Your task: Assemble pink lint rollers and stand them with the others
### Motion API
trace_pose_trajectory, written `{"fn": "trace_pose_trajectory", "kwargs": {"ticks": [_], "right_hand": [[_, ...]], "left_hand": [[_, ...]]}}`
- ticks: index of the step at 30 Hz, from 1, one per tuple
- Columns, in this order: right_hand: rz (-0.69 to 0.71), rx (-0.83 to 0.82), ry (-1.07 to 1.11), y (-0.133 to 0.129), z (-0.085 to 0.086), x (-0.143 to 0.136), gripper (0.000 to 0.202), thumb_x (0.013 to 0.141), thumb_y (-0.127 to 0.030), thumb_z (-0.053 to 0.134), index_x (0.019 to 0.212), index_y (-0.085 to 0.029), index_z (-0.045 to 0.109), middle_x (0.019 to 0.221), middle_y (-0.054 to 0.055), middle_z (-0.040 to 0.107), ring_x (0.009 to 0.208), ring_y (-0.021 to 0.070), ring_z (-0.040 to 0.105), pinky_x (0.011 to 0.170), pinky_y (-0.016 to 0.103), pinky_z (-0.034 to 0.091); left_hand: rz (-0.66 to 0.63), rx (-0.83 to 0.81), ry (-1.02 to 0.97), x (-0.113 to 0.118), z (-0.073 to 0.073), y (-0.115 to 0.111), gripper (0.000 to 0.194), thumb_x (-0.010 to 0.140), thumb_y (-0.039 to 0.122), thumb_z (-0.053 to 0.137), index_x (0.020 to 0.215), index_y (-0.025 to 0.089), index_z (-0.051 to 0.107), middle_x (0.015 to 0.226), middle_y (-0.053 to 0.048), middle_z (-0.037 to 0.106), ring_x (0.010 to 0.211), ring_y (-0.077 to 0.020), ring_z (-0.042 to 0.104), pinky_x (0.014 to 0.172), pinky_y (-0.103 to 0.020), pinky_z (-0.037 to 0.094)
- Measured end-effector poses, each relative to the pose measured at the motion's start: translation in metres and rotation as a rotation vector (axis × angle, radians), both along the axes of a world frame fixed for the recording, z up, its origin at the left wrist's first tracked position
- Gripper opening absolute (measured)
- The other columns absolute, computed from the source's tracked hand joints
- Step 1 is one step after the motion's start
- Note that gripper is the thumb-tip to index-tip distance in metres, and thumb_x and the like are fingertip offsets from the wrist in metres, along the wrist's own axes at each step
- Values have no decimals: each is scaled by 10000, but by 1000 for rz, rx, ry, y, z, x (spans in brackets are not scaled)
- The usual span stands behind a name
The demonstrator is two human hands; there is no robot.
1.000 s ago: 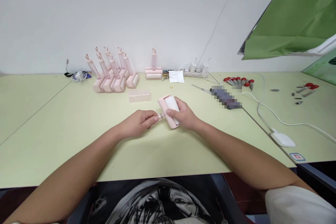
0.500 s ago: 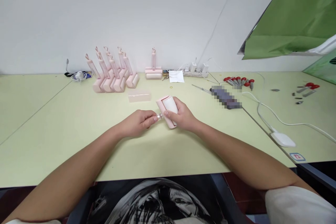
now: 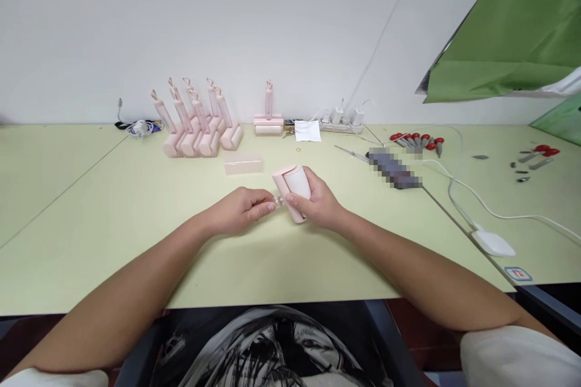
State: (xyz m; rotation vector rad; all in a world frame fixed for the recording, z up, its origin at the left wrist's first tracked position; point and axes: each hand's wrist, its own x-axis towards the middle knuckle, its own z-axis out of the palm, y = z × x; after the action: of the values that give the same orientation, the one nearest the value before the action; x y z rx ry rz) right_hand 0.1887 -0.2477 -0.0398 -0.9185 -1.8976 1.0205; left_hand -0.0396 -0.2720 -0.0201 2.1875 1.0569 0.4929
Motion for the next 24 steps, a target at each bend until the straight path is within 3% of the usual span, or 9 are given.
{"fn": "trace_pose_trajectory", "kwargs": {"ticks": [7, 14, 20, 24], "right_hand": [[16, -8, 9, -2, -4, -3, 446, 812, -468, 677, 1122, -197, 506, 878, 10, 577, 743, 167, 506, 666, 289, 406], [13, -51, 38, 3, 3, 0, 453, 781, -455, 702, 1113, -189, 546, 893, 17, 594, 766, 173, 529, 667, 286, 419], [-104, -59, 54, 14, 6, 6, 429, 730, -448, 723, 1039, -182, 588, 877, 17, 606, 771, 182, 535, 682, 300, 438], [-214, -161, 118, 27, 6, 11, 449, 677, -427, 754, 1024, -190, 596, 890, 23, 632, 804, 210, 582, 710, 326, 474]], "left_hand": [[-9, 31, 43, 2, 2, -2, 427, 985, 503, 400, 996, 163, 659, 778, -10, 631, 665, -140, 534, 632, -262, 387], [37, -1, 5, 5, -1, -1, 405, 975, 509, 412, 959, 176, 643, 765, 3, 613, 668, -138, 522, 632, -258, 385], [95, -31, 3, 6, 0, 2, 424, 959, 536, 408, 921, 181, 635, 765, 0, 604, 679, -150, 512, 632, -262, 385], [169, -51, 18, -2, -2, 7, 447, 948, 573, 409, 919, 190, 637, 767, -4, 600, 682, -158, 512, 614, -263, 382]]}}
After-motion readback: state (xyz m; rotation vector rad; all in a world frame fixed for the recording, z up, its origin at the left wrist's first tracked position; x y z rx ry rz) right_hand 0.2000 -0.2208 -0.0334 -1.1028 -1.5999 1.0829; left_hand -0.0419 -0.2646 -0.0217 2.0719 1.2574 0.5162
